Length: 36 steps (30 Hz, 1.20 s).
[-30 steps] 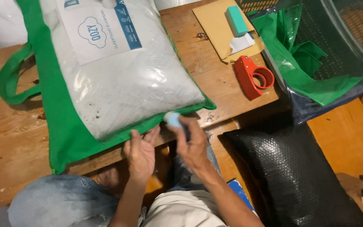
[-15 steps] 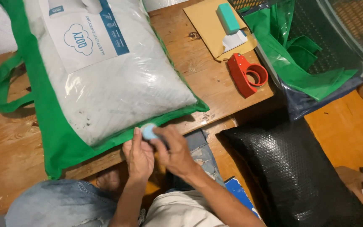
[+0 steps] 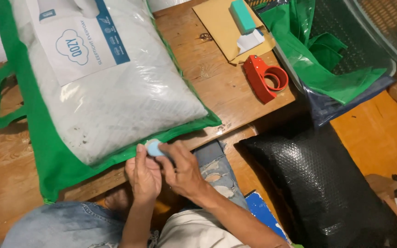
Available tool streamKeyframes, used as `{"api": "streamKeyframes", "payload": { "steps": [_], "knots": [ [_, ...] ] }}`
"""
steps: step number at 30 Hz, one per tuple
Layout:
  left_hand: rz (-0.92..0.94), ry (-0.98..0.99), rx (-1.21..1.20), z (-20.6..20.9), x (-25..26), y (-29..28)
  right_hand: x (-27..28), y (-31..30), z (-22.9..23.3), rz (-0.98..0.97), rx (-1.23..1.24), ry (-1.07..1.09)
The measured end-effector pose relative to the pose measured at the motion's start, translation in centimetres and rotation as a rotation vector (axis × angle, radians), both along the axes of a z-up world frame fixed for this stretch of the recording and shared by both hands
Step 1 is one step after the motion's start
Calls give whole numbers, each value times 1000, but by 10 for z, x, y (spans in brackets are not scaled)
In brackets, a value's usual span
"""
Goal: The person uses a small blue sponge to wipe the surface of a green pillow placed on a wooden table. They clean the handles and edges, then flip the pillow to clean the other side, continuing to wipe the seams and surface.
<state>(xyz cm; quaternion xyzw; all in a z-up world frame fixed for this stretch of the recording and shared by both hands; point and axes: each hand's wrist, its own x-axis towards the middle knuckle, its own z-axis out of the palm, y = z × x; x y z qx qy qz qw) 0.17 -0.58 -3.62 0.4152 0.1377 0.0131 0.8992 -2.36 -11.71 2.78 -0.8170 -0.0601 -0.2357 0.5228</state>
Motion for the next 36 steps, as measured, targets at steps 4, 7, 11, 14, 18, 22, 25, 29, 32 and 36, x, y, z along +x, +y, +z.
{"api": "streamKeyframes", "payload": {
  "steps": [4,7,11,14,18,22,25,29,32,36],
  "knots": [
    [13,-15,-20,-8,2,4,9,-30,-1,-189,-31,-42],
    [9,-11,-43,-8,2,1,5,-55,10,-261,-15,-30],
    [37,-2,-146,32,0,-19,-3,-50,28,-214,87,-56],
    [32,31,-130,-18,5,-26,-1,-19,-11,-108,10,-51],
    [17,66,-127,15,8,-29,3,-24,-9,-124,-28,-62],
    [-18,39,-99,38,8,-29,3,-63,4,-285,17,-63],
    [-23,32,-131,42,4,-35,-1,-67,8,-309,82,-68],
    [-70,78,-59,-121,13,-24,-5,-41,-6,-160,24,-63],
    [-52,90,-86,5,10,-45,-2,-35,-8,-179,-5,-49],
    [-98,34,-54,34,7,-49,0,-55,6,-267,12,-79]
  ]
}}
